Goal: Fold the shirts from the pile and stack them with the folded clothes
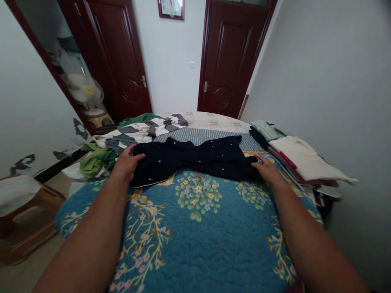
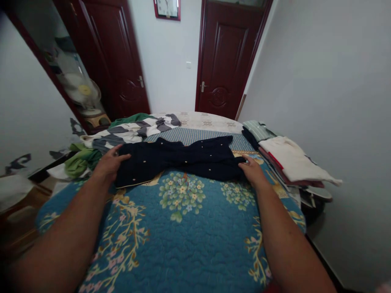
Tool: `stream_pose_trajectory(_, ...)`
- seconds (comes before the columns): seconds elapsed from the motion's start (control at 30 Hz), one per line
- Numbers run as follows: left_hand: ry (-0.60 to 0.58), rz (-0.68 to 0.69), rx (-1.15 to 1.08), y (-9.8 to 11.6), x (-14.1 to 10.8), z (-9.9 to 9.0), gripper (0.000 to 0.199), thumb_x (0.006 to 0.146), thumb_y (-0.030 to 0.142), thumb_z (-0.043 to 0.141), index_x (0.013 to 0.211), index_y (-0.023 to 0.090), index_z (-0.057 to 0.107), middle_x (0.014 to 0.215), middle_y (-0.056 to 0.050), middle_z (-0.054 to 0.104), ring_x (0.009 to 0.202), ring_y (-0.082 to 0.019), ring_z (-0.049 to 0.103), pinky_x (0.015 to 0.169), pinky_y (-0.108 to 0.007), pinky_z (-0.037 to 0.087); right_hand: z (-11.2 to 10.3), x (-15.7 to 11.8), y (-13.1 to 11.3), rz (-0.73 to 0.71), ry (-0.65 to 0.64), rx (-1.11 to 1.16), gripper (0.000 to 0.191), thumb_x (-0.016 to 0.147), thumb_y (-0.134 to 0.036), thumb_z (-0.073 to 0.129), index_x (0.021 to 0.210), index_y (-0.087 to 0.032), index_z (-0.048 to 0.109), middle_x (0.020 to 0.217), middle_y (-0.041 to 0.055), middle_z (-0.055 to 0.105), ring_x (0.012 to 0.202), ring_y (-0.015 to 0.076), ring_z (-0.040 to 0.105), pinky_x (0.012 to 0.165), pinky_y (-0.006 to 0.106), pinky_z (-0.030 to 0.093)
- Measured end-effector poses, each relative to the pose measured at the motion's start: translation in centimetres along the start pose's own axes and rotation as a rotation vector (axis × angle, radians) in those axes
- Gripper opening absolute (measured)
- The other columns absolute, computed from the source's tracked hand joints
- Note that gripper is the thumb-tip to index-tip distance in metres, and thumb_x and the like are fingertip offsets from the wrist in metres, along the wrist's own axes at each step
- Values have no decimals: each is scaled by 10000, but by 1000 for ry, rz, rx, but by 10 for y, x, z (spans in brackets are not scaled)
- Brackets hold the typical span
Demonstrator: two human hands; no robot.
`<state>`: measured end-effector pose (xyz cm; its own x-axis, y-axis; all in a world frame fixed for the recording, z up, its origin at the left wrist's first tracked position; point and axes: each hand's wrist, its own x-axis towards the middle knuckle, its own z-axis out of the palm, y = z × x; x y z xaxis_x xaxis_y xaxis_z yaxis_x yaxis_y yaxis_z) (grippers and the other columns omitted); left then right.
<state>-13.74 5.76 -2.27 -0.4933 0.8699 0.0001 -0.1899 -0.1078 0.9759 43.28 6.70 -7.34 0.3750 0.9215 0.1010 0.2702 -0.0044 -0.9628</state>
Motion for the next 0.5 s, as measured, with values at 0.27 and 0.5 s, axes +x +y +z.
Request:
stream_pose_trajectory(0.27,26,-55,27,2,6,1,694,686,-6,797,1344,193,699,833,-11,780,593,-164,710,535,-284,628,-5,1,-11,5,-32,164,471,658,-346,809,1120,-253,789,895,16,786,802,221,717,769,364,589)
stream_pose_trajectory(0.5,-16,-71,-90,17,15,-11,747,708,-77,660,1391,225,672,776,66,776,525,-85,681,531,-167,598,-15,8,-23,-192,91,525,473,699,-414,781,1145,-270,719,967,-1,750,900,199,703,861,359,583)
